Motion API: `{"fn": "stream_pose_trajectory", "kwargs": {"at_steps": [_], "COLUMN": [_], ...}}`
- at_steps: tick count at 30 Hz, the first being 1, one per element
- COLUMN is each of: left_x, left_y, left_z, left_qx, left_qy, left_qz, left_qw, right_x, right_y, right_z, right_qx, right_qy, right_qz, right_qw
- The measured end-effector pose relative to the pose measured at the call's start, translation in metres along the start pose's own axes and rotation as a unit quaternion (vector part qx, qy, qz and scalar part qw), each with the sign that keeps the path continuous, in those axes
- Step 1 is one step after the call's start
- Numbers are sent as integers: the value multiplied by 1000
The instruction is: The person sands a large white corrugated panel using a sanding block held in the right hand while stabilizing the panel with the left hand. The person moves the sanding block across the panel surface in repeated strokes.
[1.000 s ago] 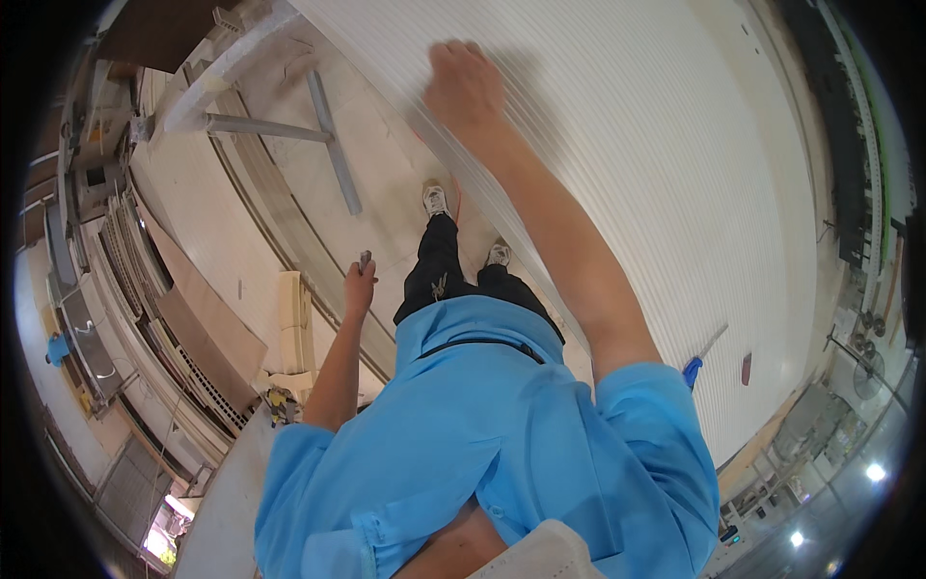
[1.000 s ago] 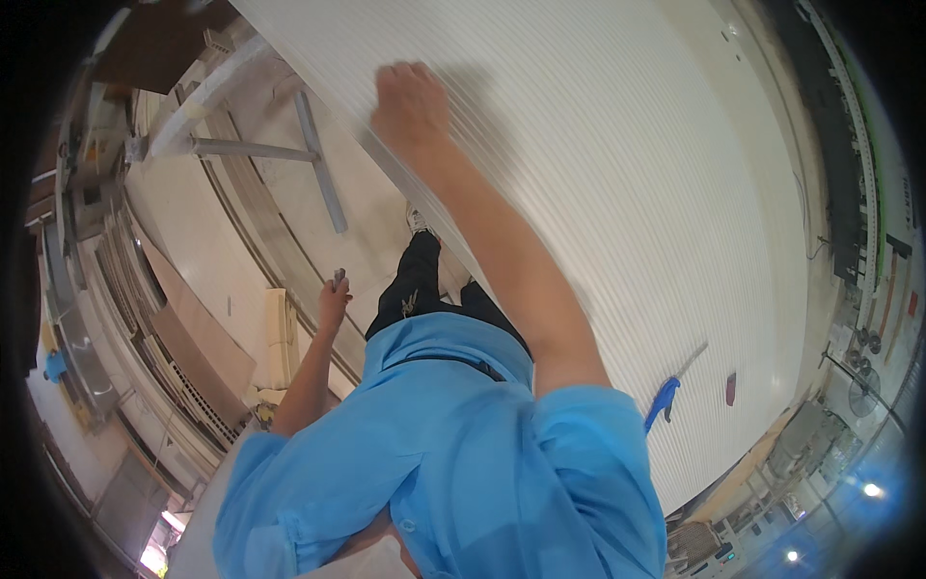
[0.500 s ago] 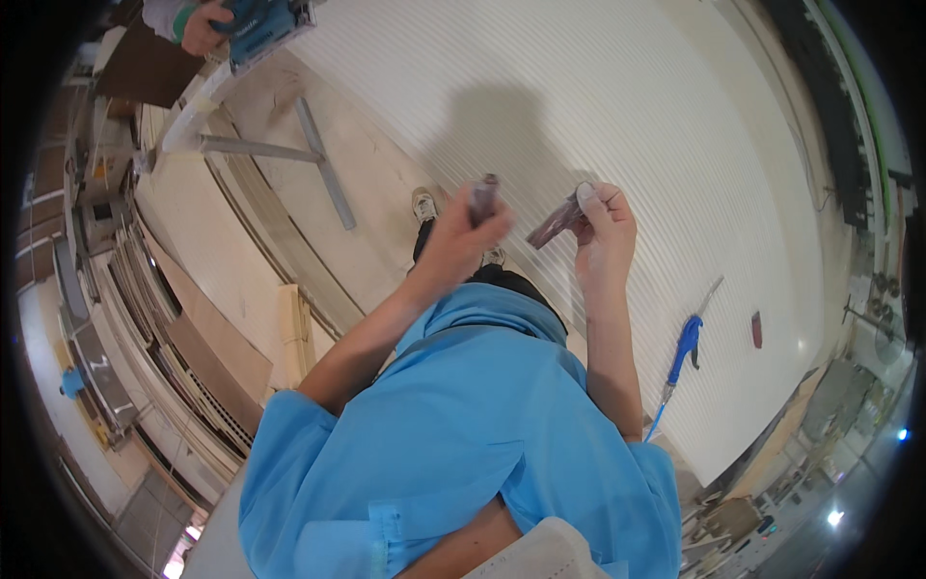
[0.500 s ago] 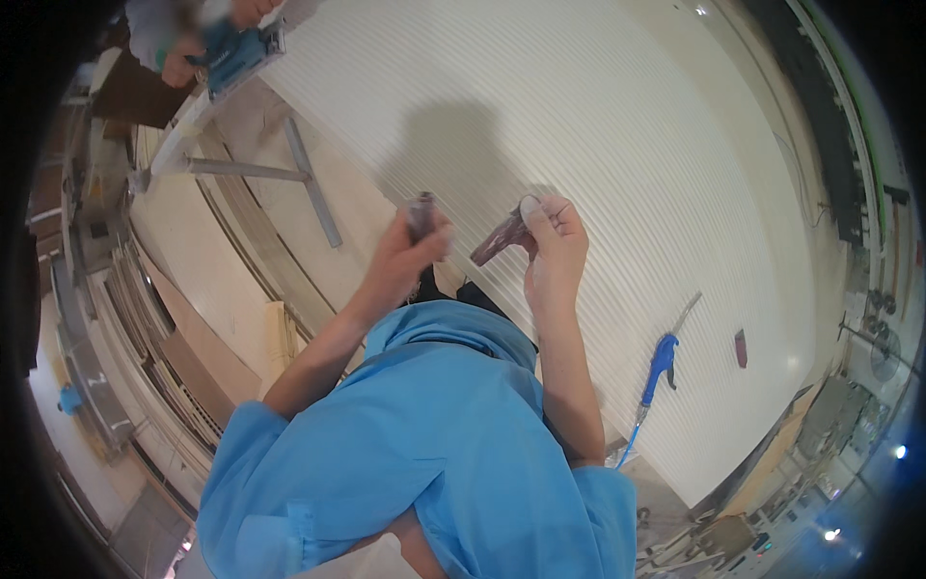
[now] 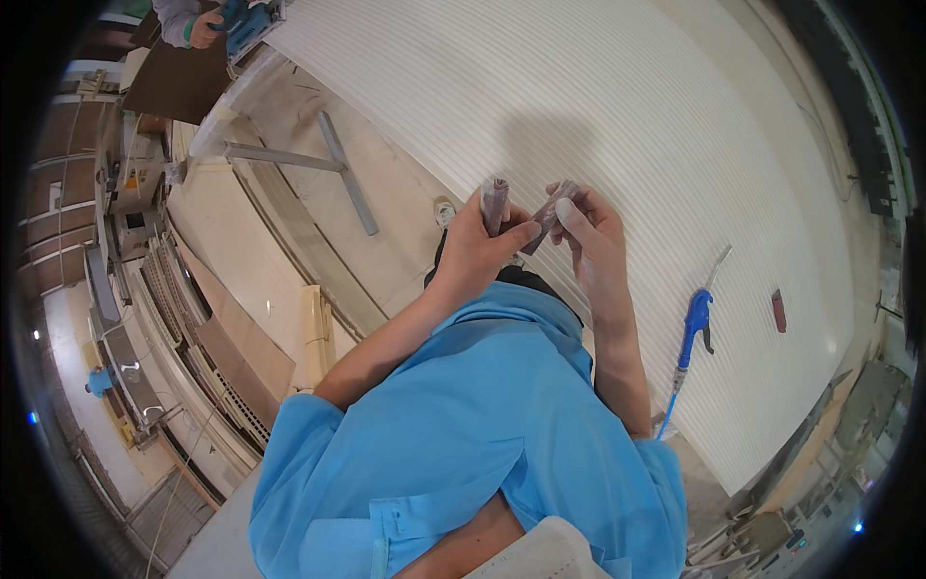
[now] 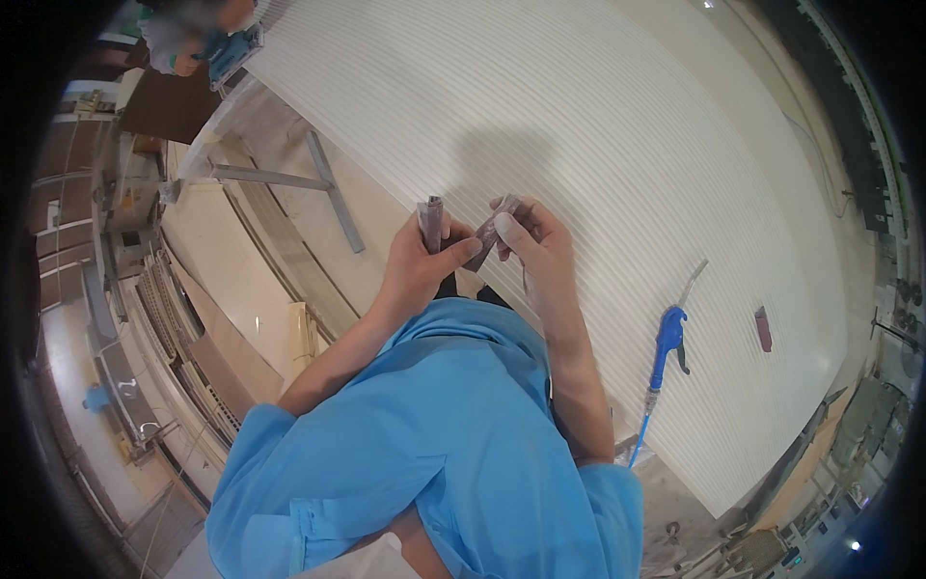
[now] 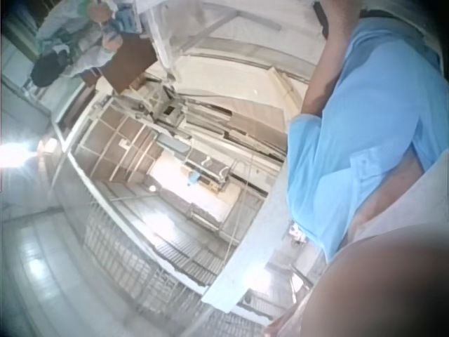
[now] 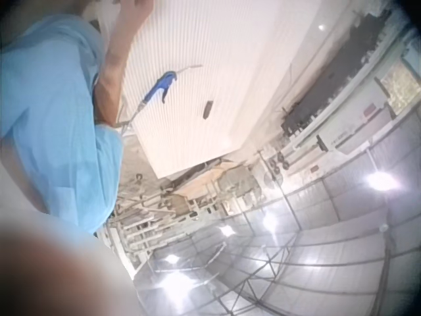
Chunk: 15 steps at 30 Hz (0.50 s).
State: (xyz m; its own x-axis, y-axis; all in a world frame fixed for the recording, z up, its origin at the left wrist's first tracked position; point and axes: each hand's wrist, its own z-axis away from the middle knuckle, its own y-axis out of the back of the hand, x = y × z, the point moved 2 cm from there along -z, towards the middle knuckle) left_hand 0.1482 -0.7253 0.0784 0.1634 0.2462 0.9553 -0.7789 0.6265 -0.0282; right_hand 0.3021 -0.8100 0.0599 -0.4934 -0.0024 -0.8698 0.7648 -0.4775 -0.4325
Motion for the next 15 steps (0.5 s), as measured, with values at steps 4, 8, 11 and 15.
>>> {"fn": "stream_pose_trajectory", "kwargs": {"at_steps": [4, 8, 11, 15], "left_x": [1, 1, -1, -3], "left_y": [1, 9, 15, 17], "left_z": [1, -1, -6, -6], "left_qx": [10, -24, -18, 0], "left_qy": [8, 33, 38, 38], "left_qz": [39, 54, 45, 162], "left_qw": [999, 998, 998, 986], "right_x": [12, 16, 15, 13], "right_y": [-4, -12, -18, -21], "right_z": [-7, -11, -12, -11], "right_qx": [1, 28, 23, 13], "right_qy": [-17, -38, -42, -34], "right_qz": [-23, 21, 0, -67], "right_qw": [1000, 999, 999, 997]}}
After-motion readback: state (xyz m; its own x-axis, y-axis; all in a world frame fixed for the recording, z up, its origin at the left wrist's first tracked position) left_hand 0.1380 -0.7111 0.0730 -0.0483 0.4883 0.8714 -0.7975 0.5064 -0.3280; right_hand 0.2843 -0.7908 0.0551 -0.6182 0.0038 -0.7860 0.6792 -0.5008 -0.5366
